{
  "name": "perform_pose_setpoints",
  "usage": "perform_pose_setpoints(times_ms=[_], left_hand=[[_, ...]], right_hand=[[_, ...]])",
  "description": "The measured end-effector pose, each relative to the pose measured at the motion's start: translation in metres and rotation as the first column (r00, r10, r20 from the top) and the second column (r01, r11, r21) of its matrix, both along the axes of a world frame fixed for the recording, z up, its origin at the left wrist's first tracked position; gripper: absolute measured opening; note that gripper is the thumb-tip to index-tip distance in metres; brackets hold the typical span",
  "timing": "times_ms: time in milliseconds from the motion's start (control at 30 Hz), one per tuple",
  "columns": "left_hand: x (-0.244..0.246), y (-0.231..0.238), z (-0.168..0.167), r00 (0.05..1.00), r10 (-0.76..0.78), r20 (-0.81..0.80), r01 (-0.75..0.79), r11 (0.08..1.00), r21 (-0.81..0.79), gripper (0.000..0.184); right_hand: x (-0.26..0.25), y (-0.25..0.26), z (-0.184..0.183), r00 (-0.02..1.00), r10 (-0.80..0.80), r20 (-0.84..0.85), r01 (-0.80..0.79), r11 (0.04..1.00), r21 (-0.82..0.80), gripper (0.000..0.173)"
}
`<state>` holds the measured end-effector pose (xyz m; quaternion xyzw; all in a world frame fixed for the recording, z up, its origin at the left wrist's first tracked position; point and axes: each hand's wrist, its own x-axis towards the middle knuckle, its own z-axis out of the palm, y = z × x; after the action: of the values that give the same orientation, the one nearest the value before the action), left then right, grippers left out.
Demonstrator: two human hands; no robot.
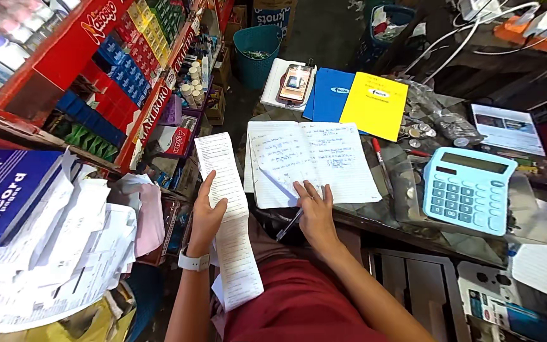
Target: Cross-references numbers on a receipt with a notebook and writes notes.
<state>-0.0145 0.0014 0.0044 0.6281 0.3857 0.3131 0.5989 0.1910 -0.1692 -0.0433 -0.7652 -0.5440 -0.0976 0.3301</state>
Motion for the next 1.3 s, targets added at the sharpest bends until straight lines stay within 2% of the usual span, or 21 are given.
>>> perform_pose_setpoints(times_ms=[100, 267, 333, 500, 567, 633, 700, 800, 867, 1033, 1300], left_hand=[[0.0, 0.0, 0.0, 1.0, -0.005, 0.014, 0.005, 1.0, -0.014, 0.073], [0.001, 0.0, 0.0, 1.0, -0.004, 0.014, 0.005, 1.0, -0.024, 0.074], [0.002, 0.0, 0.0, 1.0, -0.004, 0.018, 0.005, 1.0, -0.029, 0.074], [0.002, 0.001, 0.0, 1.0, -0.019, 0.015, 0.019, 1.0, -0.003, 0.074], [0.0, 0.002, 0.001, 1.0, -0.013, 0.015, 0.012, 1.0, 0.016, 0.073], [-0.003, 0.002, 0.002, 1.0, -0.003, 0.008, 0.003, 1.0, 0.02, 0.073], [-0.005, 0.002, 0.002, 1.0, 0.005, 0.002, -0.005, 1.0, 0.016, 0.073], [-0.005, 0.003, 0.001, 1.0, 0.01, -0.006, -0.01, 1.0, 0.016, 0.074], [-0.005, 0.003, -0.001, 1.0, 0.013, -0.01, -0.013, 1.0, 0.024, 0.074], [-0.004, 0.004, 0.0, 1.0, 0.006, -0.019, -0.006, 1.0, 0.023, 0.075], [-0.003, 0.001, 0.0, 1.0, 0.01, -0.008, -0.01, 1.0, 0.016, 0.074]], right_hand=[[0.004, -0.002, 0.0, 0.997, -0.049, -0.053, 0.054, 0.994, 0.098, 0.016], [0.016, -0.013, 0.013, 0.943, -0.175, -0.284, 0.235, 0.953, 0.191, 0.007], [0.016, -0.014, 0.015, 0.949, -0.14, -0.282, 0.197, 0.963, 0.185, 0.008], [-0.003, -0.002, 0.008, 0.975, 0.105, -0.195, -0.076, 0.986, 0.151, 0.005], [-0.007, 0.0, 0.005, 0.964, 0.121, -0.235, -0.091, 0.987, 0.135, 0.026], [-0.002, -0.003, 0.004, 0.964, 0.023, -0.265, 0.016, 0.99, 0.142, 0.035], [0.013, -0.013, 0.003, 0.95, -0.177, -0.256, 0.205, 0.975, 0.088, 0.04], [0.039, -0.033, 0.0, 0.869, -0.469, -0.158, 0.46, 0.883, -0.091, 0.053], [0.047, -0.041, -0.004, 0.822, -0.562, -0.089, 0.546, 0.823, -0.156, 0.059], [0.046, -0.043, -0.003, 0.803, -0.594, -0.047, 0.572, 0.791, -0.22, 0.062], [0.051, -0.041, 0.003, 0.835, -0.542, -0.093, 0.509, 0.826, -0.24, 0.057]])
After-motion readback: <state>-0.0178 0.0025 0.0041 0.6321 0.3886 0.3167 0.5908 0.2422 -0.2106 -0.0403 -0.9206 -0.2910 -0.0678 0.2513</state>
